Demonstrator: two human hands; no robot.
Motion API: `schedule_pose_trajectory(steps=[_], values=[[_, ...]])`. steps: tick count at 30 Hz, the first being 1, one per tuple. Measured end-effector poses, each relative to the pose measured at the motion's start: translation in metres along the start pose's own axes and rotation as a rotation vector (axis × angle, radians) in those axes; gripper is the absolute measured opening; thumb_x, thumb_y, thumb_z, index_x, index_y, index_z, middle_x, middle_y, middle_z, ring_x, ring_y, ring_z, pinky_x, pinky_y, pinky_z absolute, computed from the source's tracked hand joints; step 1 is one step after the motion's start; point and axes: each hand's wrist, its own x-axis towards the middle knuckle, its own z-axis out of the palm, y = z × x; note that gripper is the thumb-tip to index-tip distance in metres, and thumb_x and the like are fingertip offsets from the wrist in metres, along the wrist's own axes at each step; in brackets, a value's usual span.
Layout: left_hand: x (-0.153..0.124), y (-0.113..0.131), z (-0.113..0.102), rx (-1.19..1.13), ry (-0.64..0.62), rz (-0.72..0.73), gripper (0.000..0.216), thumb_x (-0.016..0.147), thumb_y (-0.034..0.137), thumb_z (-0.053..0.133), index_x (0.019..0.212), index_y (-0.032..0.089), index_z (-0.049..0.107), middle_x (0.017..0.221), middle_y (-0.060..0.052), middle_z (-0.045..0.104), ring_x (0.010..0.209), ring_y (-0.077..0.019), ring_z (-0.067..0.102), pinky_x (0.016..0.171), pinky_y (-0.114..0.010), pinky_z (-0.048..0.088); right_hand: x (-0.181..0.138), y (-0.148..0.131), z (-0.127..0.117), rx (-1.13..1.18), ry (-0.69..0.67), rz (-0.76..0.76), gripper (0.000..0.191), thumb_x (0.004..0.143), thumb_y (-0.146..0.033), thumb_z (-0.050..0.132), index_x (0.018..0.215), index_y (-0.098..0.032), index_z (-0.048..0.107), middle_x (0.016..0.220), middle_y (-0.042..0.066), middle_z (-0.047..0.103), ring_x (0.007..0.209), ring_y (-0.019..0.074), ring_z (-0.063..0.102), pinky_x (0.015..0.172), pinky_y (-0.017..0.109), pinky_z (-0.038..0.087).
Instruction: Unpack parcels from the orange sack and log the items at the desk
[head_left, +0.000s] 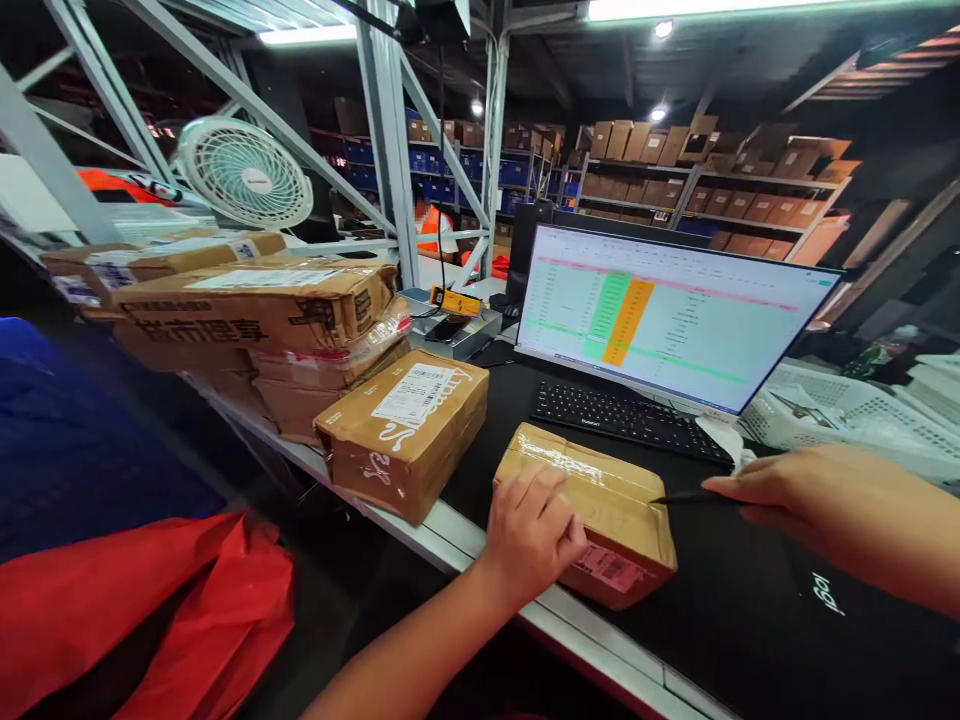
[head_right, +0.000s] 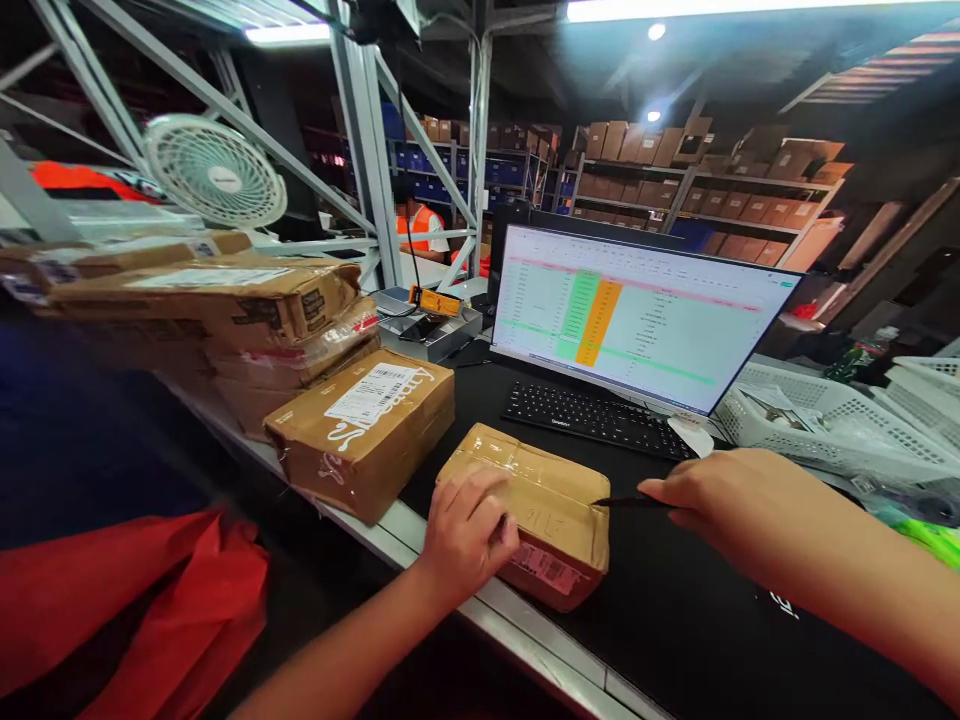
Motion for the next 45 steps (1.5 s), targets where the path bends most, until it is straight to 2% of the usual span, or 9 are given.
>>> schedule_pose_trajectory(steps=[3, 6, 9, 14, 20, 26, 33, 38, 45], values=[[0.020, 0.000, -0.008, 0.058, -0.174, -0.029, 0.005, 0.076, 0.020, 0.056, 0.080, 0.020, 0.060, 0.122, -0.013, 0.066, 0.116, -0.0297, 0.059, 0.101, -0.047, 0.048, -0.027, 0.025, -0.003, -0.041, -0.259, -0.031, 0.033, 0.086, -0.036, 0.060, 0.114, -0.039, 0.076, 0.106, 0.010, 0.075, 0.086, 0.0260, 0.073, 0.071, 0.044, 0.054], [0.020, -0.006, -0.002, 0.131, -0.037, 0.068, 0.006, 0.079, 0.023, 0.060, 0.073, 0.020, 0.060, 0.087, -0.009, 0.067, 0.084, -0.0231, 0.062, 0.077, -0.038, 0.052, -0.020, 0.024, 0.005, -0.029, -0.104, -0.009, 0.038, 0.090, -0.043, 0.056, 0.125, -0.037, 0.071, 0.116, 0.008, 0.073, 0.094, 0.0288, 0.072, 0.079, 0.048, 0.056], [0.007, -0.012, 0.007, 0.134, 0.151, 0.264, 0.016, 0.090, 0.028, 0.057, 0.078, 0.020, 0.063, 0.067, -0.002, 0.062, 0.065, -0.0169, 0.057, 0.064, -0.031, 0.047, 0.022, -0.008, 0.016, -0.038, -0.013, -0.056, 0.042, 0.093, -0.042, 0.050, 0.133, -0.039, 0.065, 0.118, 0.002, 0.073, 0.098, 0.0292, 0.071, 0.078, 0.045, 0.056], [-0.006, -0.006, 0.013, 0.126, 0.224, 0.221, 0.027, 0.099, 0.030, 0.048, 0.080, 0.017, 0.063, 0.065, -0.004, 0.065, 0.066, -0.0183, 0.058, 0.062, -0.032, 0.047, 0.099, -0.093, 0.026, -0.181, -0.098, -0.235, 0.040, 0.096, -0.029, 0.052, 0.133, -0.037, 0.064, 0.099, 0.003, 0.075, 0.086, 0.0247, 0.071, 0.066, 0.031, 0.049], [-0.011, -0.004, 0.018, 0.111, 0.259, 0.196, 0.025, 0.096, 0.028, 0.052, 0.078, 0.017, 0.065, 0.064, -0.003, 0.064, 0.065, -0.0175, 0.059, 0.063, -0.030, 0.046, 0.114, -0.126, 0.014, -0.309, -0.210, -0.420, 0.028, 0.088, -0.015, 0.058, 0.105, -0.028, 0.077, 0.077, 0.005, 0.071, 0.070, 0.0218, 0.070, 0.058, 0.028, 0.040], [-0.005, -0.003, 0.011, 0.133, 0.180, 0.150, 0.030, 0.096, 0.033, 0.052, 0.070, 0.021, 0.059, 0.061, -0.001, 0.060, 0.064, -0.0170, 0.055, 0.062, -0.030, 0.043, 0.065, -0.083, -0.005, -0.334, -0.360, -0.299, 0.049, 0.081, -0.007, 0.061, 0.118, -0.037, 0.071, 0.078, 0.000, 0.071, 0.068, 0.0218, 0.069, 0.055, 0.028, 0.037], [0.030, 0.003, -0.006, 0.173, -0.355, -0.055, 0.016, 0.081, 0.019, 0.050, 0.088, 0.018, 0.063, 0.105, -0.012, 0.070, 0.101, -0.0291, 0.062, 0.094, -0.046, 0.051, -0.025, 0.004, -0.015, -0.116, -0.345, -0.045, 0.032, 0.088, -0.020, 0.054, 0.100, -0.037, 0.079, 0.083, 0.002, 0.076, 0.072, 0.0225, 0.071, 0.062, 0.033, 0.049], [0.040, -0.006, -0.008, 0.177, -0.451, 0.052, 0.020, 0.085, 0.022, 0.050, 0.096, 0.017, 0.066, 0.100, -0.010, 0.072, 0.092, -0.0282, 0.064, 0.074, -0.041, 0.053, -0.051, 0.062, 0.053, 0.165, -0.256, 0.271, 0.044, 0.094, -0.036, 0.049, 0.133, -0.026, 0.066, 0.129, 0.007, 0.068, 0.112, 0.0274, 0.068, 0.097, 0.041, 0.054], [0.040, -0.017, -0.005, 0.214, -0.448, 0.242, 0.018, 0.090, 0.027, 0.049, 0.085, 0.017, 0.064, 0.080, -0.006, 0.067, 0.075, -0.0242, 0.063, 0.064, -0.038, 0.048, -0.029, 0.070, 0.131, 0.215, -0.042, 0.310, 0.038, 0.090, -0.025, 0.055, 0.120, -0.011, 0.073, 0.126, 0.019, 0.067, 0.118, 0.0321, 0.063, 0.106, 0.049, 0.048]])
